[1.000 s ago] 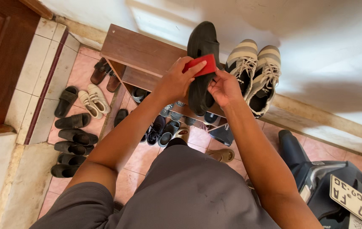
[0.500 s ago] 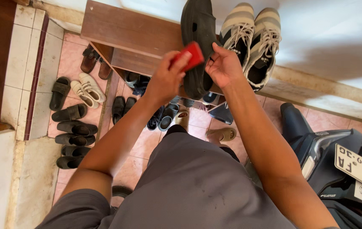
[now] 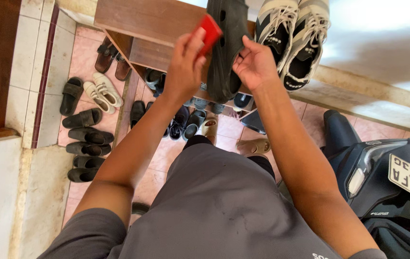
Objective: The person uses a red brush to clean several pairs of shoes and sandals on a wooden shoe rack. They scrub the soles and uppers of each item one at a time, then place them back on the rack.
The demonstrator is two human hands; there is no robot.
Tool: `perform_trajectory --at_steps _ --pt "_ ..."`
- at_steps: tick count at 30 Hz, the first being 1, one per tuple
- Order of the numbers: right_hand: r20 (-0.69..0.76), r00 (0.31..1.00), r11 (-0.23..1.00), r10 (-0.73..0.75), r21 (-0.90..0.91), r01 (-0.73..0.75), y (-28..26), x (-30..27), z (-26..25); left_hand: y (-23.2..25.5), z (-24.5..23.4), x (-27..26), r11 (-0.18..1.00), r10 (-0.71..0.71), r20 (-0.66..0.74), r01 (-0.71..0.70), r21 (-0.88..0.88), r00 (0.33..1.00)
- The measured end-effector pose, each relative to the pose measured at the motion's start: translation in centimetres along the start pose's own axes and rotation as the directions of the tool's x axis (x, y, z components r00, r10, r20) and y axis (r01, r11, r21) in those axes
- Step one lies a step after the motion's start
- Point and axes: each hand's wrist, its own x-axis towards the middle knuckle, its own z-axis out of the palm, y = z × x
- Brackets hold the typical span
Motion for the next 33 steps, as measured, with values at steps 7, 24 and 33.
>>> perform_trajectory --at_steps 7,24,33 --pt "-0.046 0.998 0.999 0.036 0.036 -0.034 0.4 -0.5 1.3 -1.0 -1.1 1.7 0.996 -0.045 -0.14 0.056 0.076 0.989" --pt "0.116 0.955 0.78 -0.272 -0.555 0.29 5.2 3.8 0.4 -4.8 1.2 3.3 0.995 -0.095 -0.045 0.095 0.0 0.994" --pt "0.745 0.498 -0.702 -0.444 -0.634 0.323 2.0 -0.3 2.2 -8.2 4.3 3.0 0.973 -0.228 -0.02 0.228 0.023 0.973"
